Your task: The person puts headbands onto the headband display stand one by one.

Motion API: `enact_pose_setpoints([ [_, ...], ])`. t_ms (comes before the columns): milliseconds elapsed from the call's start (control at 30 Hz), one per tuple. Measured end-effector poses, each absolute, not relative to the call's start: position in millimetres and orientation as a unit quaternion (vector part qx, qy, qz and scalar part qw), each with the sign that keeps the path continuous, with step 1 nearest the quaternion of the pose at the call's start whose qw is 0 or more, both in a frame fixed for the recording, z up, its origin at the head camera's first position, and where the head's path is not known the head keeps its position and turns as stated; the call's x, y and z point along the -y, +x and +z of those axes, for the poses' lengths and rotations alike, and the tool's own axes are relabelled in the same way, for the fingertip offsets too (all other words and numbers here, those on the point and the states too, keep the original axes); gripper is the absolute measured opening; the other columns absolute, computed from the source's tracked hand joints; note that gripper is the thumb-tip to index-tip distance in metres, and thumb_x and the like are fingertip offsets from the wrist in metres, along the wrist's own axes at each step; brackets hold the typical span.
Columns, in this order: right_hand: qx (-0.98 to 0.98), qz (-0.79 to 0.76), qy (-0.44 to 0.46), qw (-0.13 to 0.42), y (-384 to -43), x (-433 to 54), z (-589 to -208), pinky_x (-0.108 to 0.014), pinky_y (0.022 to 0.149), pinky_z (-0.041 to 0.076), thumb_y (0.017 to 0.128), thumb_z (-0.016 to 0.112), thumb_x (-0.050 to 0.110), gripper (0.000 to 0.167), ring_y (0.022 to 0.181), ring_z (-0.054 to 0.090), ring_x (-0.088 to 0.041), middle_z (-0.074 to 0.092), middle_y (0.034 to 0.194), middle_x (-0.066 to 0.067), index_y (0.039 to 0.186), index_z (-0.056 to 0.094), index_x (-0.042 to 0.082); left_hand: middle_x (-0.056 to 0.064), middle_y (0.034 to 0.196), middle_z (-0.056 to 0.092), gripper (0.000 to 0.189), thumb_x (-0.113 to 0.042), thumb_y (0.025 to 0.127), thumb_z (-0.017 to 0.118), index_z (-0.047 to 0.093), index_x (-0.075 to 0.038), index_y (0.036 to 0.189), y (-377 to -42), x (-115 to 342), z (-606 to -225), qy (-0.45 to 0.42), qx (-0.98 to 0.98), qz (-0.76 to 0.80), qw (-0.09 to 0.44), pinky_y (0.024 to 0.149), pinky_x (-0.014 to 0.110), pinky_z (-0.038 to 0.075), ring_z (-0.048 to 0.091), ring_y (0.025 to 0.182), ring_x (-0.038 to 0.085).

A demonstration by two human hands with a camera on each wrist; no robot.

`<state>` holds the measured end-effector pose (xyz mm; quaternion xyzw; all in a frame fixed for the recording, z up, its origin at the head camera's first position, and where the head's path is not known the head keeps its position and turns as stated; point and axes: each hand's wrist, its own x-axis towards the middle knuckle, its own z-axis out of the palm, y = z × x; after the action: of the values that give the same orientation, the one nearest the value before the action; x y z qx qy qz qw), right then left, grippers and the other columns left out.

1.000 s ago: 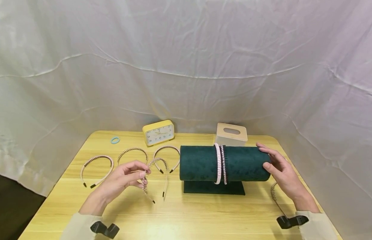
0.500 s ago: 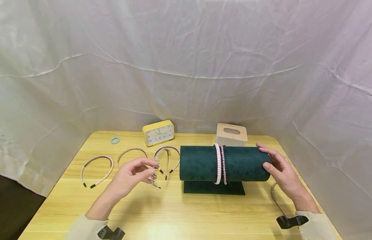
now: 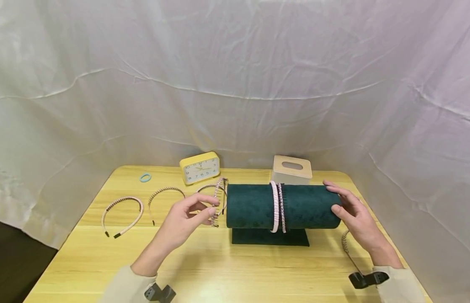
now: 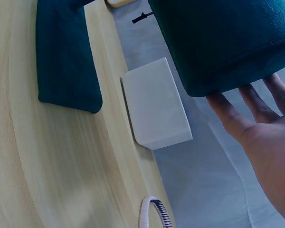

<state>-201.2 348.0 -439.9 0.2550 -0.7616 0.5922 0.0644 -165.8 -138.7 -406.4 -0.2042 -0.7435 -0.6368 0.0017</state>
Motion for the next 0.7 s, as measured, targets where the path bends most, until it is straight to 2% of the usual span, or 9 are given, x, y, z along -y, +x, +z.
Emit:
enact_pose_setpoints([
  [200, 0.761, 0.591, 0.259, 0.069, -201, -348, -439, -0.013, 0.115, 0.043, 0.110, 0.049, -0.008, 0.052, 0.156, 0.042, -0.004, 0.036, 0.176, -0.010, 0.162, 0.042, -0.004, 0.016, 0.126, 0.075, 0.023, -0.015, 0.106, 0.073, 0.075, -0.008, 0.128, -168, 123, -404, -0.210, 0.748, -0.629, 0.003, 0.082, 0.038, 0.070, 0.079, 0.089, 0.020],
  [300, 0.764, 0.587, 0.258, 0.068, -202, -347, -439, -0.013, 0.115, 0.044, 0.111, 0.049, -0.008, 0.052, 0.155, 0.043, -0.004, 0.036, 0.177, -0.010, 0.162, 0.042, -0.004, 0.013, 0.129, 0.075, 0.025, -0.016, 0.105, 0.074, 0.075, -0.012, 0.130, -169, 117, -404, -0.210, 0.751, -0.627, 0.003, 0.081, 0.037, 0.070, 0.079, 0.092, 0.019],
  [567, 0.765, 0.586, 0.257, 0.068, -201, -347, -440, -0.013, 0.116, 0.042, 0.110, 0.049, -0.008, 0.052, 0.157, 0.040, -0.004, 0.035, 0.177, -0.011, 0.162, 0.042, -0.005, 0.013, 0.124, 0.074, 0.049, -0.016, 0.104, 0.076, 0.064, -0.021, 0.151, -170, 109, -405, -0.197, 0.753, -0.627, 0.004, 0.076, 0.036, 0.070, 0.077, 0.096, 0.019],
  [700, 0.765, 0.585, 0.259, 0.070, -201, -348, -440, -0.013, 0.114, 0.044, 0.110, 0.049, -0.008, 0.052, 0.155, 0.043, -0.005, 0.036, 0.177, -0.011, 0.162, 0.042, -0.004, 0.011, 0.124, 0.074, 0.050, -0.017, 0.103, 0.077, 0.064, -0.022, 0.152, -170, 107, -405, -0.193, 0.758, -0.623, 0.002, 0.075, 0.036, 0.070, 0.077, 0.095, 0.019],
])
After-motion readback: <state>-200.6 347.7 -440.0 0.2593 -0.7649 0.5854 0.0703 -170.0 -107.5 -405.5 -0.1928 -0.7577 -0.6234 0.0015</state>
